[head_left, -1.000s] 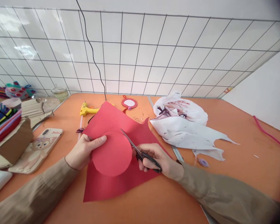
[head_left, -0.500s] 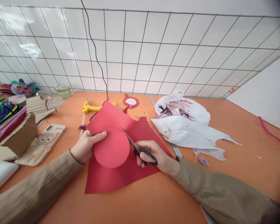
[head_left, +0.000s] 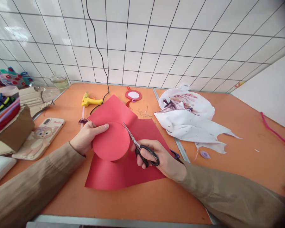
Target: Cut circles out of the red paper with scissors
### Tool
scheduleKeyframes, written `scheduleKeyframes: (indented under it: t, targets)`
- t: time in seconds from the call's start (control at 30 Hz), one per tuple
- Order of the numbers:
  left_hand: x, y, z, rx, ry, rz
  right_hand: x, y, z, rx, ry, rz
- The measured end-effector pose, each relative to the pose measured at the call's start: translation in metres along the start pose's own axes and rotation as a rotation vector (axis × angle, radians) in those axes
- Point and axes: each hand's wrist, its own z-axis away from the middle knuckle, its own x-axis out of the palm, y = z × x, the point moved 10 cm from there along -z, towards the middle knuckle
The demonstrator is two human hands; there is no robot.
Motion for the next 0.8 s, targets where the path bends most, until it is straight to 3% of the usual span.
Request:
scheduleKeyframes:
  t: [0.4, 0.8]
  targets:
    - [0.009, -0.003, 0.001, -0.044, -0.039, 0.0, 0.0, -0.006, 0.004, 0.01, -0.084, 0.114]
    - [0.011, -0.003, 0.003, -0.047, -0.051, 0.042, 0.0, -0.024, -0.009, -0.087, -0.195, 0.247]
